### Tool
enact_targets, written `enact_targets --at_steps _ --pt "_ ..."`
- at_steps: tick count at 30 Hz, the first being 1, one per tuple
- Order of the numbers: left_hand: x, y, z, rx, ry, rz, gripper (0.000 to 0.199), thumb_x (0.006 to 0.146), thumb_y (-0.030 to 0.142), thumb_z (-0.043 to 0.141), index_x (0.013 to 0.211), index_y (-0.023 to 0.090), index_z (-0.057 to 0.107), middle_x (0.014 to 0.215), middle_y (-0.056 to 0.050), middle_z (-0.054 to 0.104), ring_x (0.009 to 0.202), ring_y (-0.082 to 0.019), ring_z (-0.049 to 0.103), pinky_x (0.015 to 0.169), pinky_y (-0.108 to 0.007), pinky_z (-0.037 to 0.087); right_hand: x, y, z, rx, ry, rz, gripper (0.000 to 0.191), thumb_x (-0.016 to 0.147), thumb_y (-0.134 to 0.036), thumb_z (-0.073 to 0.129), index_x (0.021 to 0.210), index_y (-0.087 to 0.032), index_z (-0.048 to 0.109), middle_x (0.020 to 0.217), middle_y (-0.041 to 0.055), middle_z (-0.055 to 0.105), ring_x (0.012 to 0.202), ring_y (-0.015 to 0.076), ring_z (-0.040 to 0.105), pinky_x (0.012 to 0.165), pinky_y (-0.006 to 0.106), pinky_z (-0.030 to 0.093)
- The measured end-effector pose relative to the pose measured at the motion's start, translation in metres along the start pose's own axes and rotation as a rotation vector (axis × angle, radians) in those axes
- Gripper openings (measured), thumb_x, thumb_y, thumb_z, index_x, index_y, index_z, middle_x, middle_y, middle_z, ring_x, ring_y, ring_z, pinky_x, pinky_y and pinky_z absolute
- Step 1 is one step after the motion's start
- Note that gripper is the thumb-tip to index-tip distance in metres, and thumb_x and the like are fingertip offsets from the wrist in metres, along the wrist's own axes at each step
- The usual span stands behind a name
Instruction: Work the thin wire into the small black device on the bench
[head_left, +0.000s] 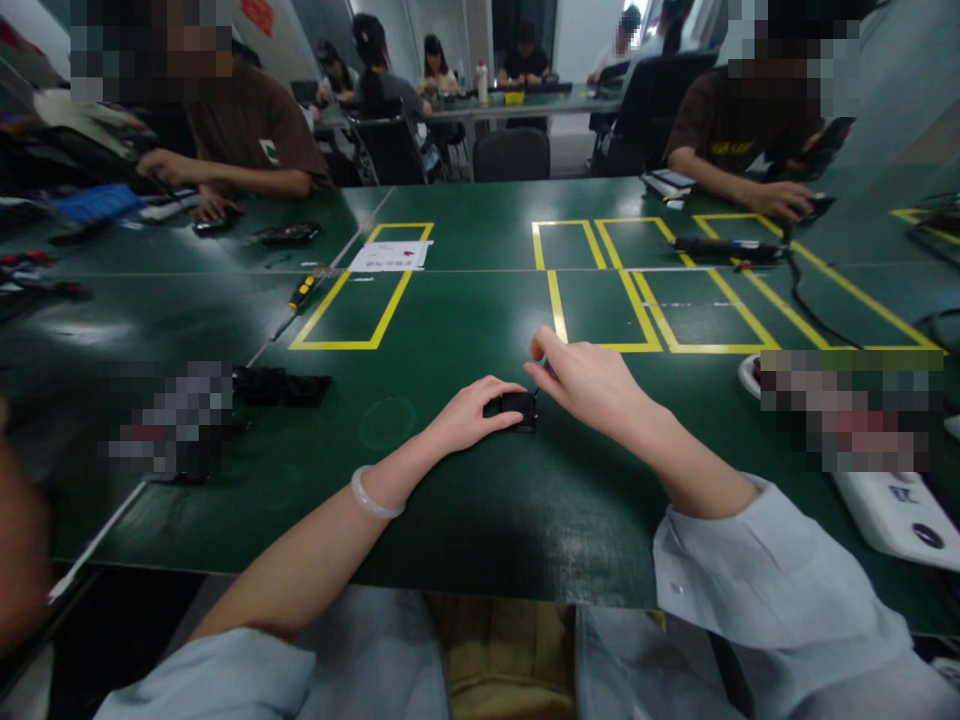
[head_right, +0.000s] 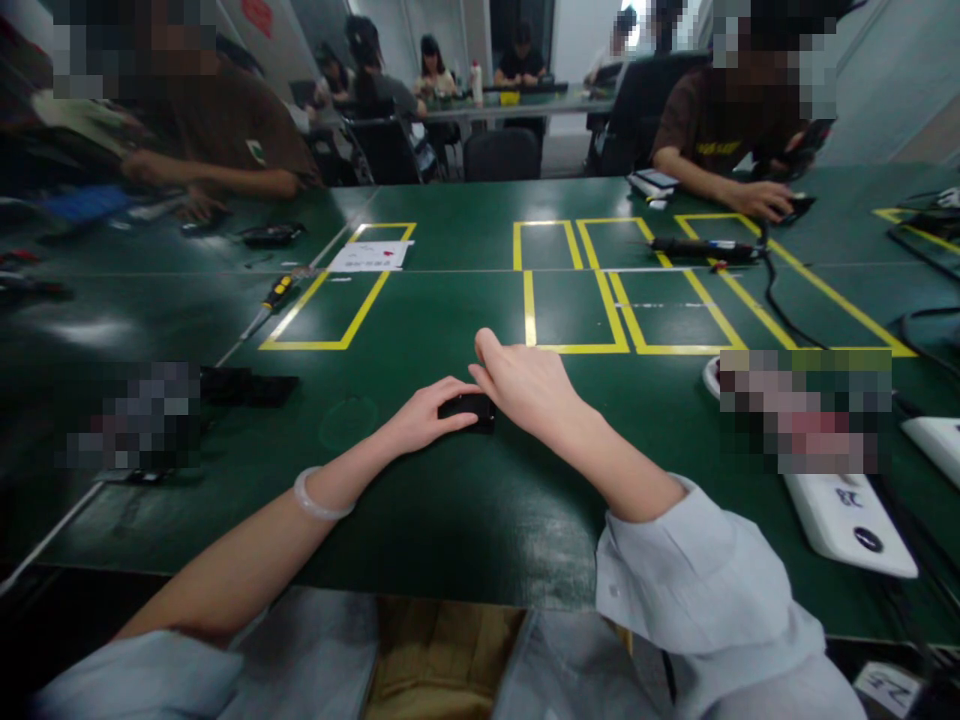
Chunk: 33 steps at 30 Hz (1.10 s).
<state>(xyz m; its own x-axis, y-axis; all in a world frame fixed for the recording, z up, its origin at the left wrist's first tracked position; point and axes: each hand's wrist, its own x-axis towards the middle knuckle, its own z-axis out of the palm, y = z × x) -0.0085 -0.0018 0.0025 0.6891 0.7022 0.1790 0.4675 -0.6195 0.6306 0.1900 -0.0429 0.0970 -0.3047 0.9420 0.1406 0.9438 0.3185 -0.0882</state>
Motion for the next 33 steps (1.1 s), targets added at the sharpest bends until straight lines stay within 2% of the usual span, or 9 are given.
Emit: enact_targets --at_steps 3,12,21,28,33 --pt "-0.0002 0.0008 -0.0009 -0.001 -0.011 -0.003 0.039 0.089 0.046 0.055 0.122 0.025 0.059 0.108 -0.004 0.06 0.101 -0.021 0.058 0.092 -0.033 0.044 0.0015 0.0003 0.0007 -0.031 -0.01 0.005 0.027 0.096 -0.039 0.033 0.107 -0.021 0.05 0.079 0.0036 0.069 0.069 0.019 0.063 0.051 0.027 0.019" --pt "0.0 0.0015 -0.0021 -0.007 -0.016 -0.011 0.039 0.089 0.047 0.054 0.121 0.025 0.059 0.109 -0.005 0.06 0.101 -0.021 0.058 0.092 -0.034 0.044 -0.0002 0.0013 -0.0015 0.005 -0.005 0.004 0.026 0.091 -0.027 0.034 0.113 -0.02 0.047 0.083 0.0045 0.069 0.068 0.0179 0.061 0.053 0.027 0.021" --pt "0.0 0.0025 -0.003 -0.004 -0.029 -0.014 0.04 0.09 0.047 0.054 0.124 0.025 0.058 0.109 -0.005 0.06 0.102 -0.022 0.058 0.093 -0.034 0.044 0.0014 0.0007 0.0003 -0.03 -0.021 0.011 0.028 0.096 -0.04 0.032 0.109 -0.021 0.048 0.083 0.0046 0.07 0.071 0.0194 0.063 0.052 0.027 0.021" --pt "0.0005 0.0028 -0.002 -0.014 -0.029 -0.018 0.039 0.09 0.047 0.054 0.122 0.025 0.059 0.109 -0.005 0.059 0.101 -0.021 0.057 0.093 -0.033 0.044 0.0001 -0.0012 -0.0041 -0.041 -0.031 0.017 0.027 0.095 -0.028 0.029 0.113 -0.02 0.048 0.08 0.0052 0.07 0.066 0.0186 0.062 0.052 0.028 0.02" --pt "0.0002 0.0013 -0.001 -0.019 -0.016 -0.01 0.04 0.09 0.047 0.054 0.123 0.025 0.059 0.108 -0.004 0.059 0.101 -0.02 0.057 0.093 -0.032 0.043 0.0 -0.0007 -0.0011 0.009 -0.002 0.02 0.028 0.093 -0.028 0.032 0.115 -0.019 0.045 0.083 0.0047 0.07 0.068 0.0191 0.062 0.053 0.027 0.022"
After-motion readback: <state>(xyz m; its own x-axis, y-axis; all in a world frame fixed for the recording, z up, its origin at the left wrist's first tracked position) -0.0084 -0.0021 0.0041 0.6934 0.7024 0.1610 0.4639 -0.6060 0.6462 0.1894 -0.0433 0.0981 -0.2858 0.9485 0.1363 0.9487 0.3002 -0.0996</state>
